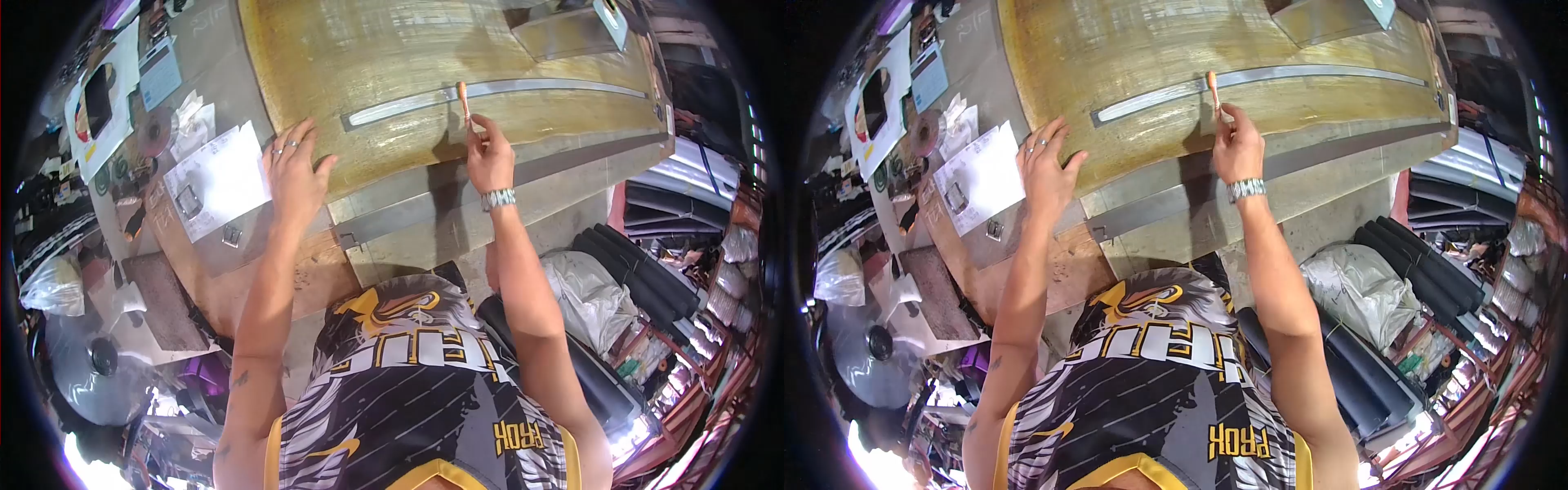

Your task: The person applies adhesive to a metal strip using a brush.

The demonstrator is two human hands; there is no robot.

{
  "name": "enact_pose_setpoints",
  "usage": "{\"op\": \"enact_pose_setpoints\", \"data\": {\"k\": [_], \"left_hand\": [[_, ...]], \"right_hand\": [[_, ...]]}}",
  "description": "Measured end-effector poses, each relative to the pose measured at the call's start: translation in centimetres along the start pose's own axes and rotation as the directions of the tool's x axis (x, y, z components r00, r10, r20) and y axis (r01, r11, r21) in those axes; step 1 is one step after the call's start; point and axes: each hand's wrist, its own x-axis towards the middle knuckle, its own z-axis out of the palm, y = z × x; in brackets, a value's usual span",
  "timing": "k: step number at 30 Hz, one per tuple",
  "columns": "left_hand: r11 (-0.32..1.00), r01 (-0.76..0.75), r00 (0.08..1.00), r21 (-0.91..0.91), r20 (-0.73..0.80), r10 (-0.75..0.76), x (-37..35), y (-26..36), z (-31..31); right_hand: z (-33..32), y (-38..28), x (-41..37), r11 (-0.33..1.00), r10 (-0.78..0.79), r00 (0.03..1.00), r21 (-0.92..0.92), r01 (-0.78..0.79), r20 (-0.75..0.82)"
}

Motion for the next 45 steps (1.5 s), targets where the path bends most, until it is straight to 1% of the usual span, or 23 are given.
{"op": "enact_pose_setpoints", "data": {"k": [1,4,5,7,8,9,10,13,15,16,18,19,20,21,23,27,31,34,37,38,41,43,45], "left_hand": [[1.000,0.004,1.000,0.003,0.004,-0.004,0.1,0.1,-0.1],[1.000,0.006,1.000,-0.005,0.015,-0.006,0.4,0.4,-0.5],[1.000,0.009,1.000,-0.003,0.021,-0.009,0.3,0.4,-0.5],[1.000,0.011,1.000,0.007,0.028,-0.012,0.2,0.3,-0.4],[1.000,0.010,1.000,0.012,0.030,-0.010,0.3,0.3,-0.3],[1.000,0.011,0.999,0.011,0.034,-0.011,0.4,0.4,-0.2],[1.000,0.012,0.999,0.011,0.037,-0.013,0.4,0.4,-0.2],[1.000,0.009,0.999,0.008,0.030,-0.009,0.4,0.2,-0.2],[1.000,0.008,0.999,0.012,0.032,-0.008,0.0,0.1,-0.3],[1.000,0.006,1.000,0.013,0.031,-0.006,0.1,0.0,-0.2],[1.000,0.005,1.000,0.009,0.025,-0.005,0.4,0.2,0.1],[1.000,0.006,1.000,0.009,0.029,-0.006,0.3,0.3,0.0],[1.000,0.007,0.999,0.012,0.033,-0.008,0.3,0.2,-0.1],[1.000,0.006,0.999,0.012,0.037,-0.006,0.3,0.1,-0.1],[1.000,0.005,0.999,0.016,0.041,-0.006,0.3,0.1,-0.2],[1.000,0.007,0.999,0.002,0.036,-0.007,0.3,0.2,-0.2],[1.000,0.000,1.000,-0.002,0.020,0.000,0.1,-0.1,0.0],[1.000,0.000,1.000,-0.008,0.020,0.000,0.1,-0.1,-0.1],[1.000,-0.008,1.000,-0.005,0.017,0.008,-0.1,-0.4,0.0],[1.000,-0.013,1.000,-0.004,0.012,0.013,0.0,-0.4,0.1],[1.000,-0.007,1.000,-0.019,0.007,0.008,0.0,-0.4,0.2],[1.000,0.003,1.000,-0.022,-0.003,-0.003,-0.2,-0.3,0.1],[0.999,0.010,1.000,-0.037,0.001,-0.010,-0.2,-0.2,-0.1]], "right_hand": [[0.2,1.3,0.9,1.000,0.015,1.000,-0.025,-0.015,0.007],[1.8,3.0,1.1,0.969,-0.216,0.976,-0.123,0.216,0.020],[2.8,2.4,0.0,0.989,-0.138,0.988,-0.036,0.141,0.073],[4.4,0.0,-1.9,0.947,-0.320,0.942,0.073,0.314,0.102],[4.1,-1.9,-2.8,0.977,-0.199,0.954,0.123,0.175,0.224],[3.8,-3.1,-3.1,0.987,-0.083,0.935,0.156,0.030,0.345],[4.2,-1.6,-3.0,0.955,-0.146,0.940,0.290,0.053,0.307],[1.4,1.3,0.0,0.902,0.097,0.977,0.398,-0.166,0.190],[0.0,4.6,2.1,0.965,0.158,0.979,0.191,-0.180,0.125],[-0.3,5.6,2.3,0.984,0.080,0.990,0.147,-0.097,0.120],[0.6,6.6,2.1,0.996,0.012,0.994,0.082,-0.021,0.109],[1.1,4.6,1.5,0.999,-0.017,0.993,0.049,0.011,0.113],[1.3,2.5,0.6,0.997,-0.010,0.997,0.078,0.003,0.081],[2.1,2.1,0.1,0.992,-0.114,0.990,0.071,0.108,0.087],[3.4,1.0,-1.1,0.992,-0.094,0.984,0.101,0.079,0.154],[4.8,-2.1,-2.6,0.982,-0.177,0.962,0.106,0.158,0.208],[5.7,-4.6,-3.6,0.989,-0.146,0.948,0.036,0.142,0.281],[6.5,-5.7,-4.4,0.985,-0.162,0.937,-0.006,0.172,0.310],[7.8,-6.9,-5.6,0.981,-0.186,0.924,0.013,0.193,0.333],[8.1,-6.5,-5.5,0.964,-0.262,0.915,0.133,0.231,0.307],[6.9,-3.8,-4.8,0.924,-0.178,0.966,0.369,0.098,0.189],[4.5,-2.6,-2.9,0.957,-0.058,0.989,0.288,0.017,0.136],[4.5,-2.0,-2.8,0.982,-0.118,0.988,0.157,0.101,0.101]]}}
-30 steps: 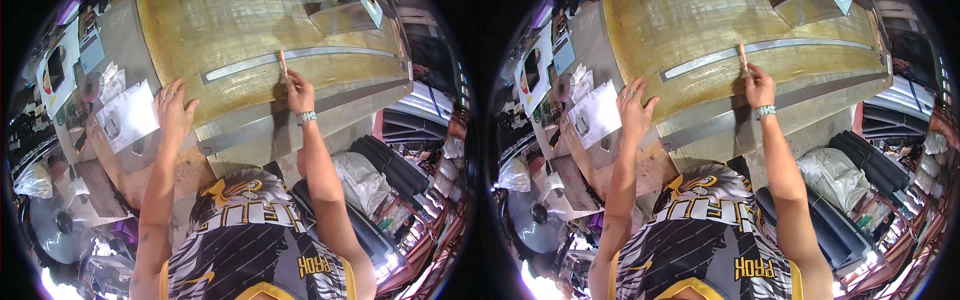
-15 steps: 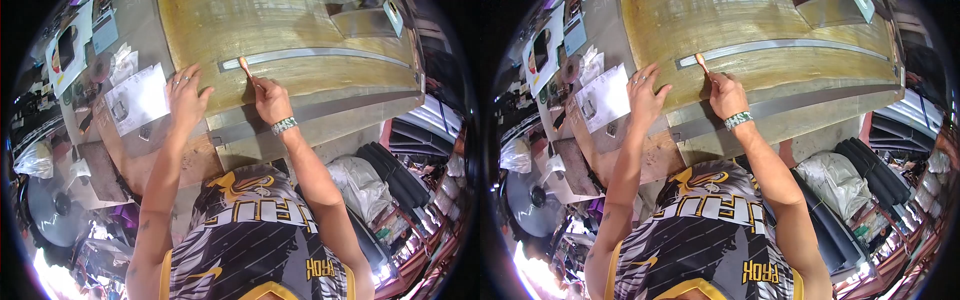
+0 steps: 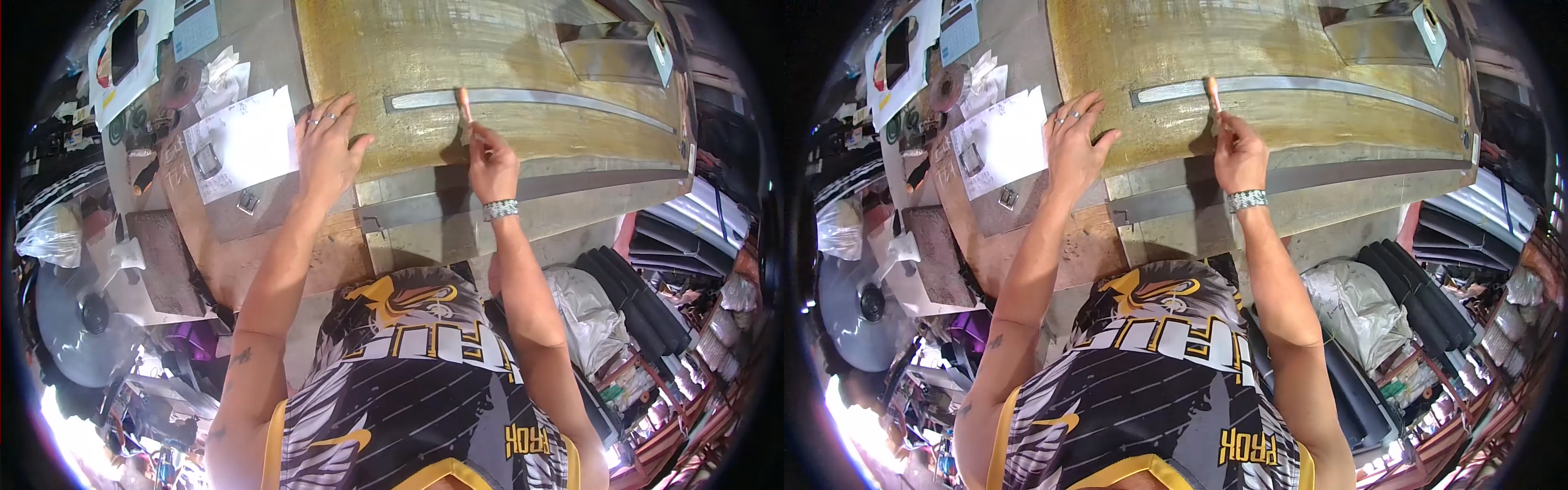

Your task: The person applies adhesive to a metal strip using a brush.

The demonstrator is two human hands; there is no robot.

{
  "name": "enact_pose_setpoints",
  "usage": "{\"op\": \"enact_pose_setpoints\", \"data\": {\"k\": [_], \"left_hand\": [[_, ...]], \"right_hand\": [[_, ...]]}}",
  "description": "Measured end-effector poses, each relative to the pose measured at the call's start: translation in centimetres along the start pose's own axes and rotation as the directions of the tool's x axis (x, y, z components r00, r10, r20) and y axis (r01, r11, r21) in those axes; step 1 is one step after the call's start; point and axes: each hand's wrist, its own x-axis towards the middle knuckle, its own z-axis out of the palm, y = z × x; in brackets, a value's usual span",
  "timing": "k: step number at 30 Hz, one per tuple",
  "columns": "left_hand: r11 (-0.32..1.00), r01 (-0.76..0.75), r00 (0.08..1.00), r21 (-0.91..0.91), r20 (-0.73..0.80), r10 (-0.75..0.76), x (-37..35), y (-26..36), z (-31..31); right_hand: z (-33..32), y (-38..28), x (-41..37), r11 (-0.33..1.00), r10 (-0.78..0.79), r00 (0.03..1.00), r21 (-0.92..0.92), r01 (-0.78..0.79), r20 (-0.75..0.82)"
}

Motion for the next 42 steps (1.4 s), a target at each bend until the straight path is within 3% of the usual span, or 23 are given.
{"op": "enact_pose_setpoints", "data": {"k": [1,2,4,11,14,16,17,21,24,27,30,32,36,38,40,42], "left_hand": [[1.000,0.005,1.000,-0.013,0.007,-0.005,0.1,0.1,-0.1],[1.000,0.012,1.000,-0.025,0.016,-0.012,0.2,0.1,0.0],[1.000,0.010,1.000,-0.019,0.006,-0.010,0.1,0.1,0.0],[1.000,-0.003,1.000,-0.005,0.001,0.003,0.2,0.0,0.1],[1.000,-0.007,1.000,0.000,-0.002,0.007,0.0,0.0,0.0],[1.000,-0.010,1.000,-0.006,-0.007,0.010,-0.1,-0.3,0.1],[1.000,-0.016,1.000,-0.012,-0.011,0.016,0.1,-0.3,0.2],[1.000,-0.010,1.000,-0.013,-0.007,0.010,0.0,-0.1,0.2],[1.000,-0.011,1.000,-0.005,0.002,0.011,0.2,-0.1,0.1],[1.000,-0.018,1.000,0.008,0.011,0.018,0.3,-0.1,0.2],[1.000,-0.024,1.000,0.019,0.004,0.024,0.0,-0.5,0.3],[0.999,-0.029,1.000,0.015,-0.010,0.029,0.0,-0.4,0.2],[1.000,-0.015,1.000,0.004,-0.015,0.015,-0.1,-0.4,0.5],[1.000,-0.015,1.000,-0.005,-0.013,0.015,0.0,-0.6,0.6],[1.000,-0.016,1.000,-0.015,-0.012,0.016,-0.1,-0.5,0.6],[1.000,-0.017,1.000,-0.020,-0.021,0.016,0.0,-0.6,0.5]], "right_hand": [[-0.2,0.0,0.2,0.997,-0.037,0.999,-0.075,0.036,-0.016],[0.0,-0.2,-0.4,0.992,0.022,0.998,-0.124,-0.015,0.052],[2.3,-0.8,-1.5,0.986,-0.113,0.993,-0.119,0.117,0.038],[2.4,-2.6,-2.7,1.000,0.009,0.979,0.020,-0.013,0.204],[0.3,1.7,-0.5,0.990,0.018,0.999,0.137,-0.014,-0.032],[-1.9,0.7,0.6,0.989,0.071,0.994,-0.126,-0.081,-0.082],[-1.7,1.6,0.1,0.985,-0.023,0.999,-0.174,0.017,-0.029],[2.1,-1.5,-2.0,0.981,-0.119,0.991,-0.148,0.126,0.057],[4.0,-3.0,-2.9,0.981,-0.146,0.985,-0.117,0.157,0.095],[3.5,-4.5,-2.4,0.996,-0.087,0.972,-0.003,0.090,0.218],[1.5,-3.1,-0.9,0.999,-0.046,0.996,-0.010,0.047,0.070],[0.7,-1.2,0.0,0.989,-0.018,1.000,-0.144,0.014,-0.025],[3.7,-2.2,-1.3,0.936,-0.260,0.962,-0.220,0.273,0.090],[6.2,-3.6,-2.4,0.988,-0.137,0.983,-0.049,0.144,0.120],[6.0,-5.9,-2.1,1.000,0.012,0.983,0.009,-0.014,0.184],[5.3,-4.4,-1.6,0.970,0.021,0.992,0.237,-0.049,0.121]]}}
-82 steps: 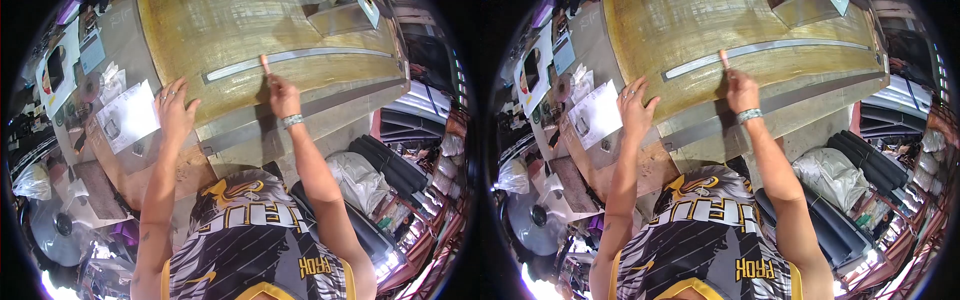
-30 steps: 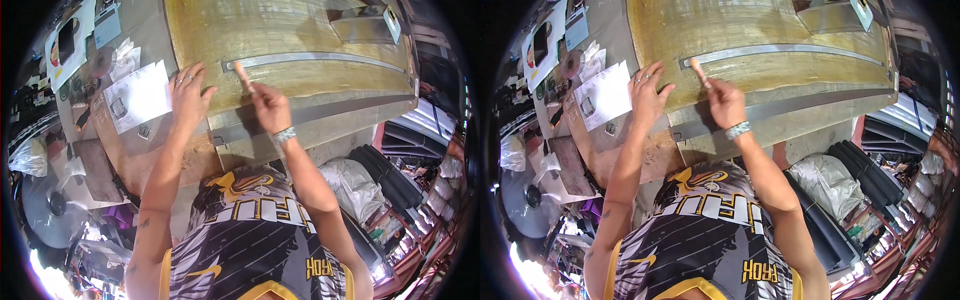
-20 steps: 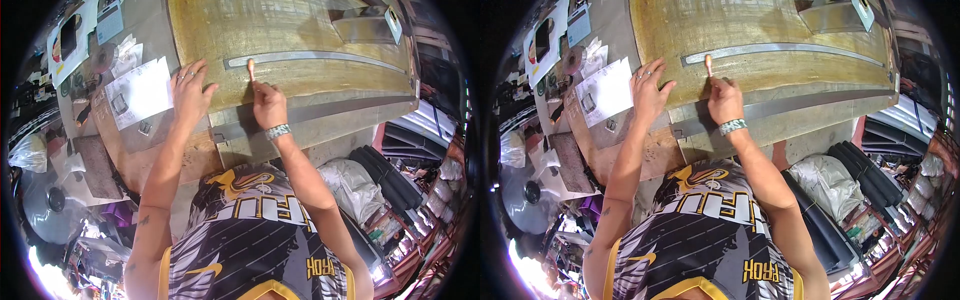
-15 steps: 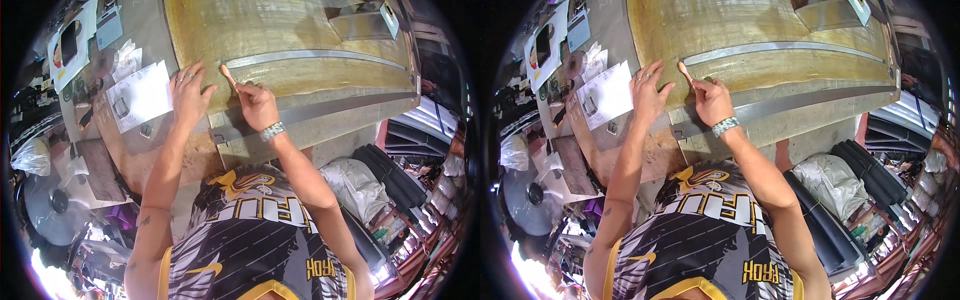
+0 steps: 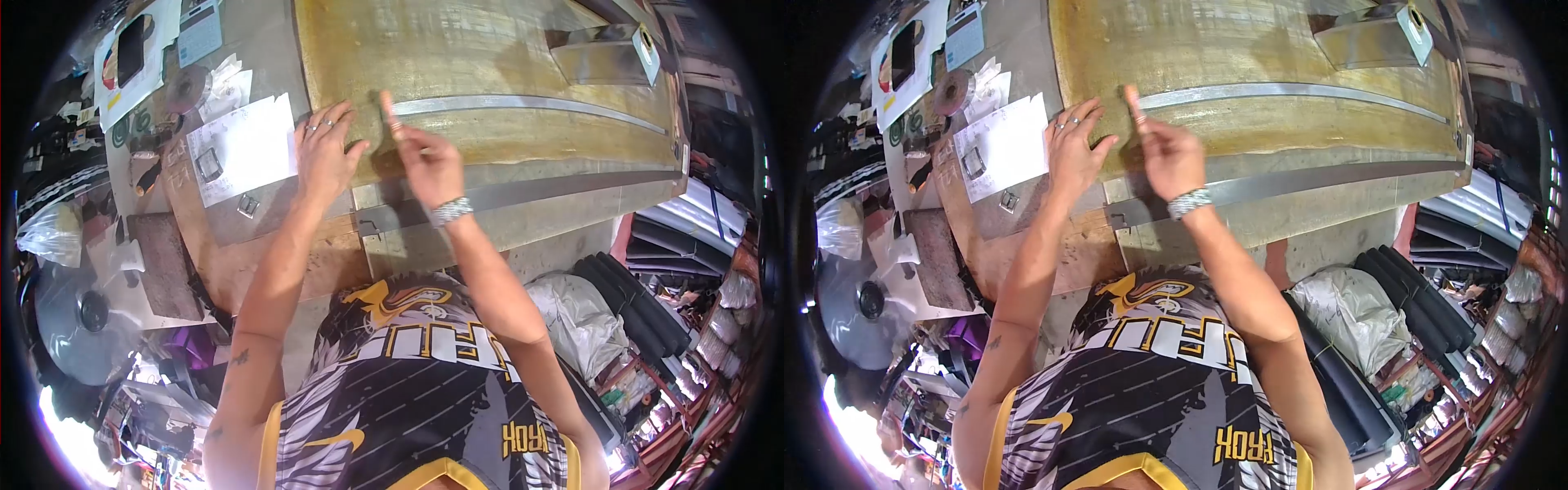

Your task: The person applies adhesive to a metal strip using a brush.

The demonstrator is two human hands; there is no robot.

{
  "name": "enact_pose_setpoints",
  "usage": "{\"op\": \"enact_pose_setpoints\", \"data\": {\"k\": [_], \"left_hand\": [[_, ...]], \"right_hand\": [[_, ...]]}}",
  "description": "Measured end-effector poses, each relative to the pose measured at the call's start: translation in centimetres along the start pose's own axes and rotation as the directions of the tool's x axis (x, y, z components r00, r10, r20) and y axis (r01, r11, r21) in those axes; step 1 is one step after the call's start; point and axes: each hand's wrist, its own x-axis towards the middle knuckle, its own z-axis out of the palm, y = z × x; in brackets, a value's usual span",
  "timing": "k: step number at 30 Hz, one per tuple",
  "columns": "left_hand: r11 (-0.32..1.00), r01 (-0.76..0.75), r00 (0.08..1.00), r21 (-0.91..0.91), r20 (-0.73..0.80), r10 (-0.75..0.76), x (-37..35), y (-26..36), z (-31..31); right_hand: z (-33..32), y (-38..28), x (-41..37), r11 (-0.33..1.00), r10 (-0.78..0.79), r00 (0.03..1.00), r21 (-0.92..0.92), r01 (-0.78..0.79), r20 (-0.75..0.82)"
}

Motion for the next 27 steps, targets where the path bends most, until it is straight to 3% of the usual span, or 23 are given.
{"op": "enact_pose_setpoints", "data": {"k": [2,4,7,8,10,13,15,17,18,20,22,25,26,27], "left_hand": [[1.000,0.001,1.000,-0.008,-0.015,-0.001,-0.1,0.2,-0.1],[1.000,0.015,1.000,-0.009,-0.019,-0.015,-0.2,0.2,-0.1],[1.000,0.016,1.000,-0.012,-0.013,-0.016,0.0,0.2,0.1],[1.000,0.022,1.000,-0.008,-0.011,-0.022,0.0,0.3,0.1],[1.000,0.024,1.000,0.004,0.005,-0.024,-0.3,0.3,0.0],[0.999,0.020,1.000,0.027,0.015,-0.020,0.0,0.4,-0.1],[1.000,0.023,1.000,0.021,0.020,-0.024,0.1,0.6,-0.2],[0.999,0.029,0.999,0.021,0.021,-0.030,-0.1,0.5,-0.4],[0.999,0.028,0.999,0.021,0.020,-0.028,-0.1,0.5,-0.4],[1.000,0.021,1.000,0.022,0.014,-0.021,0.2,0.6,-0.2],[0.999,0.023,1.000,0.034,0.020,-0.024,0.0,0.6,-0.1],[0.999,0.016,0.999,0.037,0.031,-0.017,0.1,0.5,-0.2],[0.999,0.015,0.999,0.041,0.036,-0.017,0.0,0.5,-0.2],[0.999,0.014,0.999,0.042,0.039,-0.015,0.0,0.5,-0.2]], "right_hand": [[-2.8,2.2,0.9,0.998,0.047,0.994,0.057,-0.042,-0.097],[-6.1,2.9,1.9,0.968,0.091,0.985,-0.219,-0.122,-0.149],[-5.4,2.9,1.4,0.866,-0.134,0.990,-0.491,0.094,-0.047],[-4.3,2.6,1.2,0.833,-0.167,0.985,-0.527,0.169,0.052],[-1.1,1.9,0.2,0.924,-0.184,0.980,-0.326,0.198,0.074],[-1.1,1.0,0.0,0.993,0.114,0.975,-0.039,-0.108,0.193],[-4.5,2.5,1.5,0.990,-0.056,0.998,-0.133,0.051,-0.034],[-9.2,5.8,4.0,0.969,0.024,0.991,-0.239,-0.056,-0.134],[-10.4,3.2,4.4,0.914,0.184,0.958,-0.320,-0.249,-0.218],[-11.4,5.8,4.5,0.837,-0.148,0.979,-0.544,0.049,-0.140],[-8.9,4.3,3.7,0.854,-0.111,0.988,-0.518,0.041,-0.104],[-4.3,2.1,1.8,0.885,-0.203,0.977,-0.416,0.212,0.066],[-2.4,1.9,1.2,0.890,-0.293,0.955,-0.354,0.288,0.040],[-1.0,1.1,0.4,0.928,-0.229,0.973,-0.291,0.230,0.039]]}}
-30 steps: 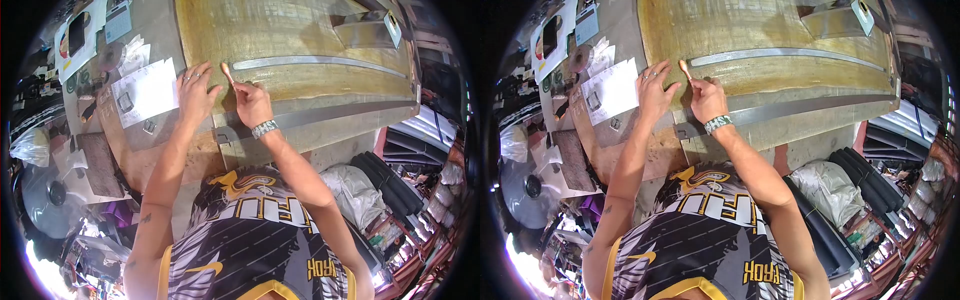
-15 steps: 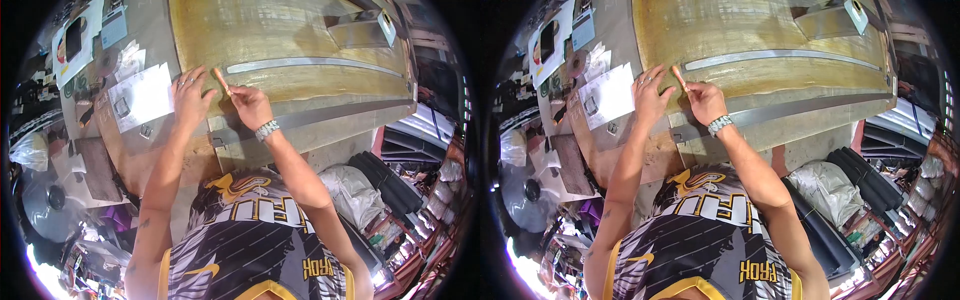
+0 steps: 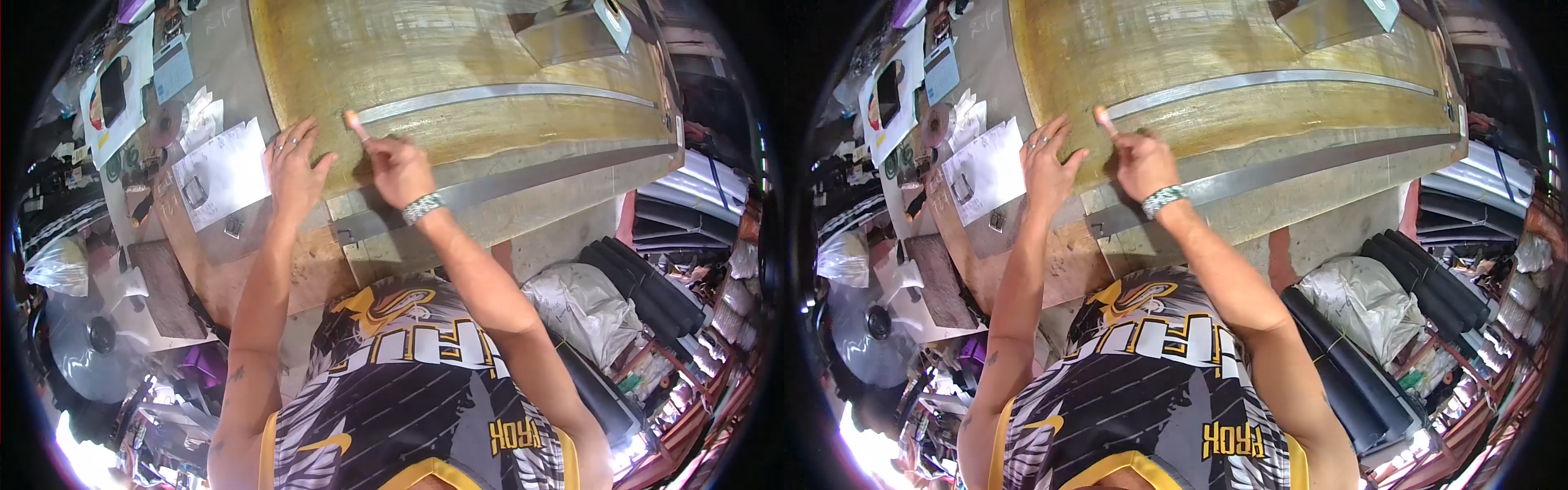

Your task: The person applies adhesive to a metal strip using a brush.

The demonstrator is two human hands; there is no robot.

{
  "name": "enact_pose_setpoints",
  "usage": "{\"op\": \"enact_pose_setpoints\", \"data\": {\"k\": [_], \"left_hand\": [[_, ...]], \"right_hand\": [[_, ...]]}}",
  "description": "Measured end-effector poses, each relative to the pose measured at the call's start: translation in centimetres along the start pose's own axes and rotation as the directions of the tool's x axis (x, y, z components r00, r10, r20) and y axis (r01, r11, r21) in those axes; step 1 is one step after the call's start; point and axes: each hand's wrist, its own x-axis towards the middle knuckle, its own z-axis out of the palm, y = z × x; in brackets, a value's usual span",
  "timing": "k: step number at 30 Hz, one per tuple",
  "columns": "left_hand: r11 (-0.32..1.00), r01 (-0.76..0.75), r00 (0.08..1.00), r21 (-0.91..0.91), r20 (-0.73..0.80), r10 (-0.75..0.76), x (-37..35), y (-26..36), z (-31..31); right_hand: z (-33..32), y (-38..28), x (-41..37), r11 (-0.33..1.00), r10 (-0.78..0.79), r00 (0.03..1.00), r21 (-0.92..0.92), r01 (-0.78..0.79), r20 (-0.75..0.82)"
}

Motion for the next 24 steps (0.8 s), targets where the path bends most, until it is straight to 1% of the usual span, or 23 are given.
{"op": "enact_pose_setpoints", "data": {"k": [1,2,3,5,7,9,11,12,13,14,15,16,17,18,19,21,23,24], "left_hand": [[1.000,-0.001,1.000,0.000,-0.001,0.001,0.1,0.1,0.0],[1.000,0.000,1.000,0.003,0.002,0.000,0.3,0.2,0.0],[1.000,0.003,1.000,0.006,0.006,-0.003,0.3,0.3,-0.1],[1.000,0.008,1.000,0.017,0.018,-0.008,0.1,0.2,-0.3],[1.000,0.006,1.000,0.023,0.021,-0.007,0.2,0.3,-0.3],[1.000,0.004,1.000,0.013,0.020,-0.004,-0.1,0.1,-0.1],[1.000,0.005,1.000,0.027,0.020,-0.006,0.2,0.1,0.1],[0.999,0.010,1.000,0.046,0.028,-0.012,0.2,0.1,0.0],[0.998,0.013,0.999,0.066,0.040,-0.015,0.1,0.2,0.0],[0.997,0.023,0.998,0.080,0.049,-0.027,0.0,0.2,0.1],[0.995,0.031,0.998,0.094,0.057,-0.036,0.1,0.2,0.1],[0.993,0.035,0.997,0.109,0.062,-0.042,0.2,0.2,0.2],[0.993,0.033,0.997,0.115,0.069,-0.041,0.4,0.1,0.2],[0.992,0.035,0.996,0.120,0.076,-0.044,0.4,0.1,0.3],[0.991,0.039,0.995,0.126,0.081,-0.049,0.4,0.2,0.3],[0.992,0.049,0.993,0.116,0.103,-0.061,0.7,0.1,0.4],[0.994,0.068,0.991,0.081,0.113,-0.076,0.6,0.0,0.5],[0.996,0.076,0.991,0.048,0.109,-0.081,0.6,-0.1,0.6]], "right_hand": [[-0.4,-1.2,0.2,0.971,0.200,0.965,0.095,-0.218,0.168],[-0.5,-0.5,0.1,0.919,0.231,0.956,0.281,-0.276,0.182],[-0.8,0.4,0.0,0.830,0.258,0.944,0.454,-0.325,0.205],[-5.1,3.2,1.4,0.922,0.236,0.970,0.328,-0.203,-0.063],[-10.5,8.4,3.3,0.918,0.393,0.913,0.094,-0.385,-0.110],[-14.1,11.0,4.3,0.880,0.462,0.863,-0.018,-0.475,-0.204],[-13.7,13.9,4.2,0.932,0.254,0.949,-0.213,-0.292,-0.188],[-13.4,14.9,3.8,0.933,0.153,0.975,-0.302,-0.197,-0.161],[-11.7,13.6,3.3,0.951,0.086,0.974,-0.274,-0.143,-0.211],[-10.3,11.7,2.8,0.968,0.117,0.985,-0.207,-0.142,-0.127],[-8.9,9.7,2.3,0.973,0.065,0.992,-0.215,-0.087,-0.104],[-7.3,8.1,1.7,0.995,-0.002,0.989,-0.099,-0.013,-0.149],[-5.3,7.5,1.1,1.000,0.022,0.992,-0.016,-0.024,-0.122],[-5.5,5.6,1.2,0.997,0.063,0.997,0.041,-0.065,0.042],[-7.0,3.7,1.5,0.906,0.297,0.919,0.227,-0.357,0.257],[-9.2,5.1,2.1,0.925,0.255,0.963,0.267,-0.269,0.087],[-11.7,12.3,3.1,0.976,0.217,0.960,0.059,-0.209,-0.179],[-13.9,15.8,3.9,0.974,0.208,0.954,-0.039,-0.221,-0.216]]}}
